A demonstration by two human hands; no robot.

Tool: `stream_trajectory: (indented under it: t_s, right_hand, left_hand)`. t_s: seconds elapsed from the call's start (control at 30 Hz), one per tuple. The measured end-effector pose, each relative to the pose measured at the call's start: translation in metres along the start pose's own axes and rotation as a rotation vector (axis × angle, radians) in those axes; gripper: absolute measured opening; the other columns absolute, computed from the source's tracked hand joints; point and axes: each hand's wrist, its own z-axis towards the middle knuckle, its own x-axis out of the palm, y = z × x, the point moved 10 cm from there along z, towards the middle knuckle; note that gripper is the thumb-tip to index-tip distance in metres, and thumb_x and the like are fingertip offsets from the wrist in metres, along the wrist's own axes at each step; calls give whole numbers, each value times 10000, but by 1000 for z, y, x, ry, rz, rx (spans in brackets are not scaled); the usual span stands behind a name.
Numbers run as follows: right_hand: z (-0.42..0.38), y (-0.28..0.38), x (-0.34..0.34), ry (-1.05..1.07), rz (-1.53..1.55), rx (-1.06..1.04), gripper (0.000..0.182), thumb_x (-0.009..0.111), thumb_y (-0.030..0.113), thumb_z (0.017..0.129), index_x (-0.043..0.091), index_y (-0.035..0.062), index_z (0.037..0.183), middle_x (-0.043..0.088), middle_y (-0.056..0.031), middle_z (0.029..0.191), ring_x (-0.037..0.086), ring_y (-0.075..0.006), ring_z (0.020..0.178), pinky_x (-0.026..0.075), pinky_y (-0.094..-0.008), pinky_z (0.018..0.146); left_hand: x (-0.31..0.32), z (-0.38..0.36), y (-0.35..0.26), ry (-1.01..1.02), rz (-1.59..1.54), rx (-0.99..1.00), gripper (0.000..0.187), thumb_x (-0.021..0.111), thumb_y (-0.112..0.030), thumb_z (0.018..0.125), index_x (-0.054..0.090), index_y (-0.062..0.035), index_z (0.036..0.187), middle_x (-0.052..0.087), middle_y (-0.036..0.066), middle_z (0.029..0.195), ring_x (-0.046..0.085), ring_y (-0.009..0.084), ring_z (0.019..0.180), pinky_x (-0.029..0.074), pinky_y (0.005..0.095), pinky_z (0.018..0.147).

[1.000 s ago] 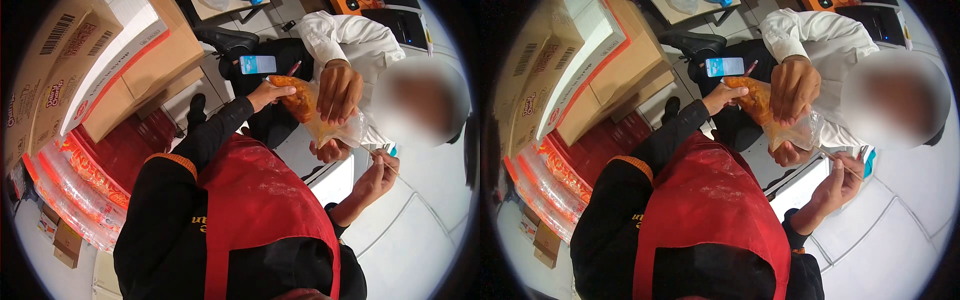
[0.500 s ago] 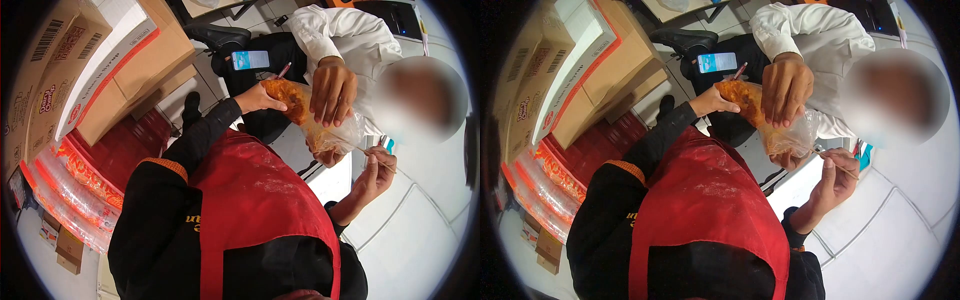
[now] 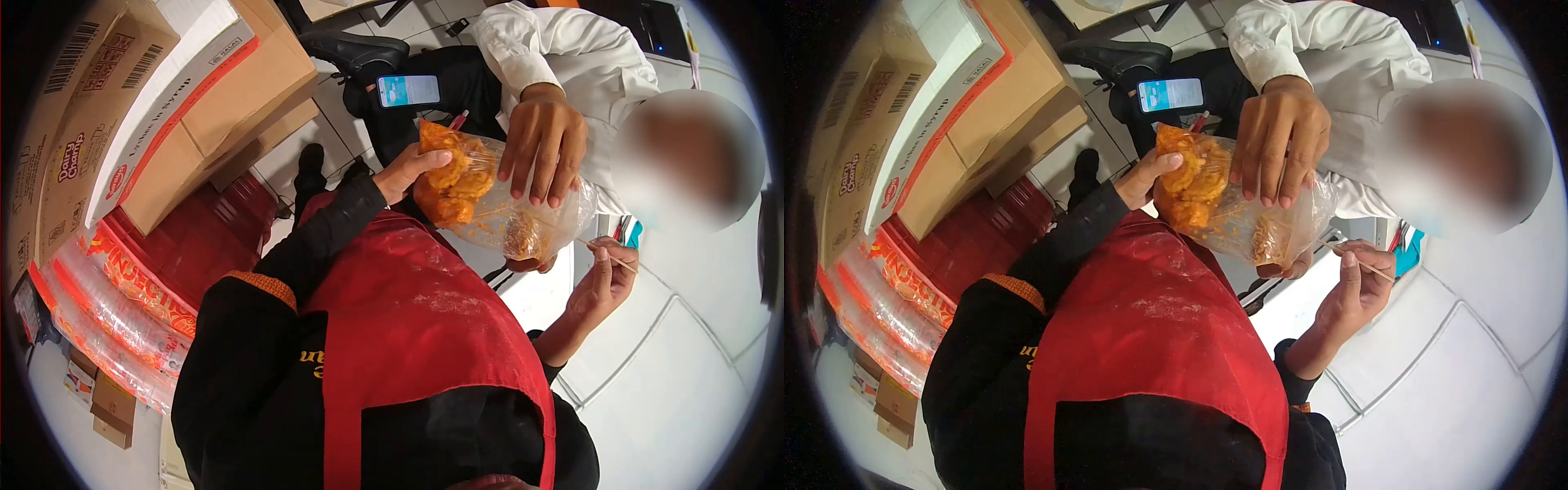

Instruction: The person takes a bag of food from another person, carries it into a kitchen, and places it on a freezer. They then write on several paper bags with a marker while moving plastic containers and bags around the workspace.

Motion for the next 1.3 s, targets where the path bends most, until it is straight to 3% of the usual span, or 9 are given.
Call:
stream_trajectory:
  t_s: [0.23,0.43,0.53,0.83,0.93,1.13,1.3]
  right_hand:
    - [-3,7,-17,-72,-48,-32,93,539,-40,772,474,10,816,546,-121,765,511,-165,743,417,-271,711]
    - [-8,14,-8,12,130,-71,100,536,-43,765,472,17,813,540,-125,755,482,-173,740,372,-287,716]
    - [-8,15,-10,18,183,-80,108,549,-40,762,473,16,816,537,-127,766,480,-171,747,379,-282,715]
    - [-22,-2,4,-49,220,45,165,613,-37,747,473,26,807,549,-89,802,512,-129,778,399,-243,731]
    - [-26,-14,0,31,200,32,122,572,5,804,460,32,845,570,-104,915,547,-162,851,429,-295,778]
    - [-26,-5,11,4,129,41,157,646,11,761,491,27,784,555,-52,809,529,-118,788,401,-257,750]
    - [-26,5,20,45,22,-10,138,646,-6,751,513,10,781,542,-49,867,524,-127,823,385,-258,780]
  left_hand:
    - [20,-17,-2,18,-150,-128,675,573,-467,775,353,-48,1255,473,96,1192,472,192,1113,416,346,919]
    - [34,-22,-22,120,-132,-6,612,605,-361,786,356,-33,1239,489,90,1149,480,185,1087,395,325,929]
    - [28,-22,-22,90,34,19,736,610,-404,749,280,-44,1299,464,98,1187,451,208,1132,395,345,935]
    - [40,-31,-38,41,16,136,541,668,-165,730,429,-12,1191,526,68,1108,504,155,1037,390,306,923]
    - [41,-34,-40,36,49,148,522,669,-138,731,439,-9,1181,536,61,1096,510,150,1026,392,301,920]
    - [43,-39,-40,18,122,146,610,655,-194,707,383,-28,1227,507,70,1130,485,175,1065,369,317,936]
    - [44,-41,-45,27,89,192,556,676,-145,717,420,-18,1194,532,62,1100,503,159,1042,383,300,923]
